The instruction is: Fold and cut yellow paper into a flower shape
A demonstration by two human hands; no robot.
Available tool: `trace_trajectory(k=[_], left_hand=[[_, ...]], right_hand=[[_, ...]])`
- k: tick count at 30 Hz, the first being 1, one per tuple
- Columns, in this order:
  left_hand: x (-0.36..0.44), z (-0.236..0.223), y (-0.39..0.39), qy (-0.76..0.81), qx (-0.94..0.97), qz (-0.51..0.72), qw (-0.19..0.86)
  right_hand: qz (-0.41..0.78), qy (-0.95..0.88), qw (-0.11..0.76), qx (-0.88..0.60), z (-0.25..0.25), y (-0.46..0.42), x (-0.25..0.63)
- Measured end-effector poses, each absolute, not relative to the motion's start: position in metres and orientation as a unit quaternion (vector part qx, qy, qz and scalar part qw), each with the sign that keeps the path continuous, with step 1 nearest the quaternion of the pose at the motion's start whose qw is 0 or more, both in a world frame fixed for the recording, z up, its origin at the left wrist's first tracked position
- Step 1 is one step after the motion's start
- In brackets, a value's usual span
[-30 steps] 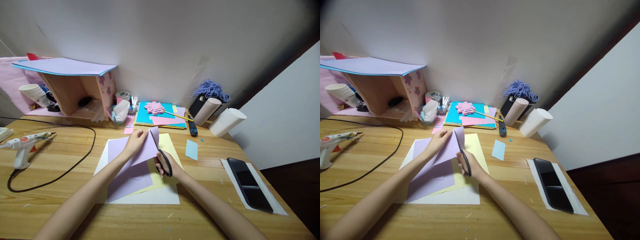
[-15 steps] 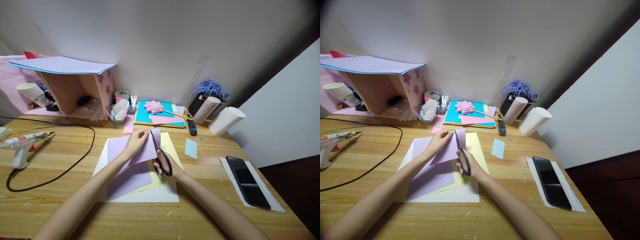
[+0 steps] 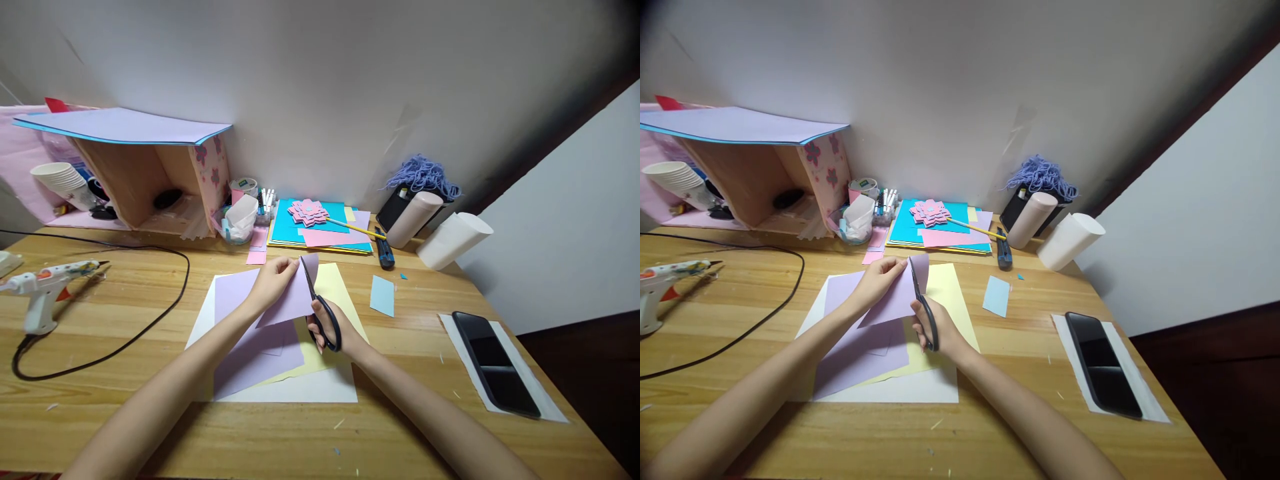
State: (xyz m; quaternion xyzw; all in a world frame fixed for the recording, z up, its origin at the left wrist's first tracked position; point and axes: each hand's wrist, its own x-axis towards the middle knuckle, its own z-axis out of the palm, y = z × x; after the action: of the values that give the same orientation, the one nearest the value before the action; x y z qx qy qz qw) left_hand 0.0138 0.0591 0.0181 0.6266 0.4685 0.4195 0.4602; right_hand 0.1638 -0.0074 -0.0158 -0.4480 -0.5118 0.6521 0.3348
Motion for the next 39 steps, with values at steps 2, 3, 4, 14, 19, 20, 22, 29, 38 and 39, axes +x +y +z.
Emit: trace_trajectory(k=[2, 3, 4, 14, 19, 20, 22, 29, 38, 39], left_hand=[[0.014, 0.019, 0.059, 0.472, 0.624, 0.419, 0.460], [0.014, 0.019, 0.059, 0.475, 0.623, 0.419, 0.460], [0.014, 0.019, 0.059, 0.477, 0.622, 0.418, 0.459], [0.015, 0.019, 0.059, 0.478, 0.626, 0.418, 0.453], [0.015, 0.020, 0.058, 0.474, 0.624, 0.419, 0.460], [0.015, 0.020, 0.057, 0.473, 0.624, 0.418, 0.461], [0.015, 0.021, 0.057, 0.474, 0.624, 0.416, 0.461], [0.016, 0.023, 0.057, 0.478, 0.620, 0.414, 0.465], [0.012, 0.014, 0.061, 0.516, 0.643, 0.415, 0.384], [0.011, 0.013, 0.061, 0.520, 0.649, 0.413, 0.371]], right_hand=[[0.649, -0.512, 0.334, -0.453, -0.016, -0.007, 0.164], [0.647, -0.513, 0.334, -0.455, -0.017, -0.007, 0.165], [0.644, -0.516, 0.333, -0.455, -0.017, -0.007, 0.165], [0.634, -0.541, 0.323, -0.448, -0.014, -0.007, 0.164], [0.640, -0.527, 0.334, -0.448, -0.016, -0.008, 0.165], [0.641, -0.525, 0.335, -0.449, -0.016, -0.008, 0.165], [0.639, -0.525, 0.336, -0.451, -0.016, -0.008, 0.166], [0.627, -0.529, 0.344, -0.456, -0.017, -0.008, 0.167], [0.613, -0.480, 0.404, -0.480, -0.011, 0.004, 0.182], [0.594, -0.483, 0.404, -0.500, -0.009, 0.006, 0.190]])
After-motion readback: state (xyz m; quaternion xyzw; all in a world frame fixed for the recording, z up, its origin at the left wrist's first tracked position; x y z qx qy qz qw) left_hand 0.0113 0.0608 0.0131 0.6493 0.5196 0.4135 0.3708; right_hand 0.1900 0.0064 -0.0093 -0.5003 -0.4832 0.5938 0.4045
